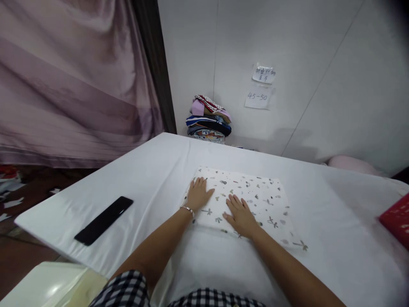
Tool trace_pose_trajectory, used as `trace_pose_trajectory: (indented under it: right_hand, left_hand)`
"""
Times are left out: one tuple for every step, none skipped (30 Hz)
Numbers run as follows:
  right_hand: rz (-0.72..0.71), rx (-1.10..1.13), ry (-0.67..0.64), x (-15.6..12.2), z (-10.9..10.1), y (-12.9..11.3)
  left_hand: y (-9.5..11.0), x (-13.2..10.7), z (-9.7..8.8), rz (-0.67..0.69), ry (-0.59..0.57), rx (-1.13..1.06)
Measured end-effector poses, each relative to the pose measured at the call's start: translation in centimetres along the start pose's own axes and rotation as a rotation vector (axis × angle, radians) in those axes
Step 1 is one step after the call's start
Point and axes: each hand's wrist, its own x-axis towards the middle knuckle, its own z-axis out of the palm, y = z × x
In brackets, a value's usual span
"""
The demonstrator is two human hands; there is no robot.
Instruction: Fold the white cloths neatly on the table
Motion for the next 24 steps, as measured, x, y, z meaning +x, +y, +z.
trace_pose_trajectory:
  right_hand:
    - [0.001,-0.002,0.002,0.0,0.1,0.0]
    - [0.004,-0.001,-0.001,0.2,0.1,-0.1]
    - [0.002,0.003,-0.010,0.5,0.1,0.0]
    - [-0.010,0.010,-0.024,0.9,-0.1,0.2]
    - [-0.026,0.018,-0.039,1.3,-0.4,0.7]
    - [-0.035,0.024,-0.055,1.7,-0.7,1.5]
    - [-0.023,0.023,-0.062,2.0,-1.1,2.6]
    - [0.012,0.012,-0.060,2.2,-1.5,4.1]
    - [0.083,-0.011,-0.053,2.1,-1.9,5.9]
    - [0.180,-0.049,-0.021,1.7,-2.2,7.8]
    - [0.260,-0.091,0.001,1.1,-2.4,9.8]
    - [0.323,-0.128,0.020,0.4,-2.5,11.7]
    - [0.368,-0.162,0.042,-0.3,-2.6,13.3]
    - [0.388,-0.191,0.058,-1.1,-2.6,14.6]
    - [0.400,-0.213,0.071,-1.6,-2.6,15.4]
    - [0.405,-0.229,0.080,-1.9,-2.6,15.8]
    - [0.407,-0.238,0.087,-1.8,-2.6,15.8]
    - [0.407,-0.239,0.093,-1.4,-2.7,15.4]
    - [0.403,-0.234,0.100,-0.7,-2.9,14.8]
    - [0.388,-0.225,0.107,0.3,-3.1,14.1]
    - [0.360,-0.212,0.113,1.4,-3.3,13.3]
    - [0.320,-0.199,0.115,2.6,-3.5,12.7]
    - [0.274,-0.186,0.109,3.6,-3.7,12.4]
    - [0.243,-0.172,0.093,4.5,-3.8,12.3]
  left_hand:
    - [0.4,0.4,-0.2,-0.013,0.001,-0.003]
    - [0.8,1.0,-0.4,-0.007,0.011,-0.004]
    - [1.2,1.6,-0.5,0.018,0.028,-0.004]
    - [1.4,2.3,-0.6,0.057,0.045,-0.003]
    - [1.5,3.0,-0.5,0.094,0.051,-0.005]
    - [1.5,3.6,-0.4,0.116,0.043,-0.010]
    - [1.2,4.1,-0.1,0.114,0.028,-0.017]
    - [0.9,4.5,0.2,0.092,0.010,-0.025]
    - [0.5,4.7,0.5,0.062,-0.004,-0.032]
    - [0.1,4.8,0.8,0.040,-0.013,-0.035]
    - [-0.3,4.8,1.1,0.031,-0.011,-0.035]
    - [-0.5,4.8,1.3,0.032,-0.006,-0.032]
    - [-0.6,4.7,1.4,0.033,-0.006,-0.030]
    - [-0.6,4.7,1.4,0.031,-0.012,-0.030]
    - [-0.5,4.7,1.3,0.024,-0.022,-0.030]
    - [-0.2,4.8,1.2,0.012,-0.033,-0.029]
    - [0.2,5.0,1.0,0.002,-0.040,-0.027]
    - [0.7,5.3,0.8,0.001,-0.039,-0.022]
    - [1.2,5.6,0.6,0.018,-0.027,-0.017]
    - [1.8,6.0,0.5,0.057,-0.011,-0.013]
    - [2.3,6.4,0.5,0.112,0.004,-0.013]
    - [2.8,6.8,0.5,0.172,0.009,-0.017]
    - [3.1,7.0,0.7,0.218,0.002,-0.025]
    - [3.3,7.3,0.9,0.245,-0.015,-0.035]
